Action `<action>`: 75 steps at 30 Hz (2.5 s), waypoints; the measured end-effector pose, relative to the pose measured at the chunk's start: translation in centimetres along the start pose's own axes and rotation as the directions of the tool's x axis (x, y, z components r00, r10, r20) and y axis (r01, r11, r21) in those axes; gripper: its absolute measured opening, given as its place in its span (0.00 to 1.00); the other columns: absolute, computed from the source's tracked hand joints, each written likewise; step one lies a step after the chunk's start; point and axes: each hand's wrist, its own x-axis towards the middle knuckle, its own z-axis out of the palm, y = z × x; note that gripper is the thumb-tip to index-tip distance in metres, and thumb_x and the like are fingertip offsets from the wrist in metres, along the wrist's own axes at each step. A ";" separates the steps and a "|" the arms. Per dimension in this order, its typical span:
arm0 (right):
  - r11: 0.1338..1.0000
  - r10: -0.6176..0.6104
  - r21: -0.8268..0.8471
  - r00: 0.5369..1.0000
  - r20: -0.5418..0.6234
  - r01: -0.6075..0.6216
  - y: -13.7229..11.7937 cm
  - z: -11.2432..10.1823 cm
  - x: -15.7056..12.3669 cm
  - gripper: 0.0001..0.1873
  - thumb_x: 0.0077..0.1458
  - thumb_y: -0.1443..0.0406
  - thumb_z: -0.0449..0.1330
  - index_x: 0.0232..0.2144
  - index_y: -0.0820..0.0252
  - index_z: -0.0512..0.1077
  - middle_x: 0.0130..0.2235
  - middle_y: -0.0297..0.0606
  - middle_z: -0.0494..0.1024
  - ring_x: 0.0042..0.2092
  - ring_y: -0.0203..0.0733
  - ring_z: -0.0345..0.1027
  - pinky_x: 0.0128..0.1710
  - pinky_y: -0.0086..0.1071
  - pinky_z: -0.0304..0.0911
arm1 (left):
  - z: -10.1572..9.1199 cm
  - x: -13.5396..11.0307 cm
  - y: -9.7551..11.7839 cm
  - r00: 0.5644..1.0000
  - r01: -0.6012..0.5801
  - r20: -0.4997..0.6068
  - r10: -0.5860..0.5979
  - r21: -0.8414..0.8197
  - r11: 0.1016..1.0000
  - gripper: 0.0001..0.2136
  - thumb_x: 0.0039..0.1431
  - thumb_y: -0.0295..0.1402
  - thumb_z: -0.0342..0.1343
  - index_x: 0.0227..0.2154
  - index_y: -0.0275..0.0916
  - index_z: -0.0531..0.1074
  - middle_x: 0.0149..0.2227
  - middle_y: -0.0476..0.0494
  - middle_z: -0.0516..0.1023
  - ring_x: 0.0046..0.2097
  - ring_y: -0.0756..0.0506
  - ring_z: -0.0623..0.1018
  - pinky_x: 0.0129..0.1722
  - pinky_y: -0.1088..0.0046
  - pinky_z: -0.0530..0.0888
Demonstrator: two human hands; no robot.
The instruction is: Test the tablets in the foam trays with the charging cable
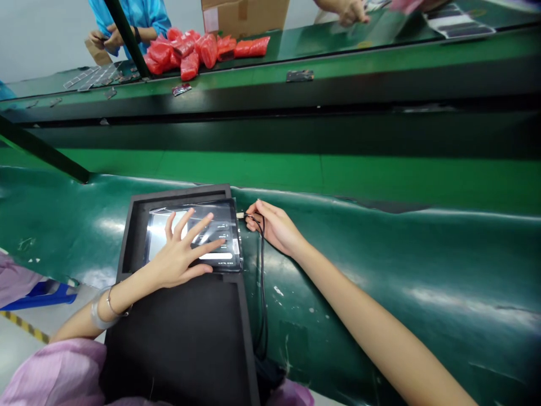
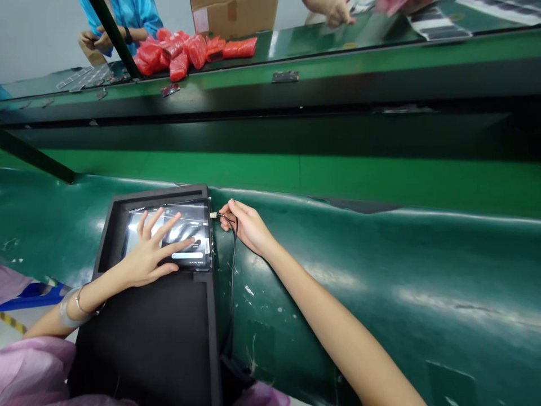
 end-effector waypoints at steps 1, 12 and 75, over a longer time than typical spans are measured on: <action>1.000 0.001 0.000 1.000 0.000 -0.001 0.0 0.0 0.0 0.19 0.55 0.49 0.66 0.29 0.58 0.72 0.29 0.34 0.68 0.30 0.38 0.61 0.31 0.35 0.60 | -0.1 0.0 -0.1 1.000 0.019 -0.023 -0.019 -0.012 1.000 0.26 0.68 0.51 0.49 0.66 0.55 0.60 0.73 0.45 0.44 0.72 0.28 0.41 0.67 0.40 0.36; 1.000 0.002 -0.008 1.000 -0.001 -0.002 0.0 0.1 0.0 0.18 0.56 0.49 0.66 0.29 0.57 0.73 0.27 0.35 0.69 0.30 0.40 0.61 0.31 0.35 0.60 | -1.8 -0.4 -2.4 0.861 0.366 -0.327 -0.390 -0.135 0.921 0.21 0.74 0.42 0.37 0.55 0.47 0.73 0.68 0.45 0.59 0.70 0.38 0.52 0.68 0.49 0.46; 1.000 0.006 0.025 0.999 0.054 -0.007 0.0 -0.1 -0.1 0.18 0.56 0.50 0.67 0.29 0.59 0.74 0.26 0.34 0.71 0.28 0.37 0.63 0.31 0.32 0.61 | -1.8 -2.0 -2.8 0.968 0.247 0.052 -0.244 -0.076 0.966 0.28 0.70 0.42 0.49 0.69 0.47 0.47 0.69 0.35 0.57 0.71 0.36 0.53 0.65 0.51 0.46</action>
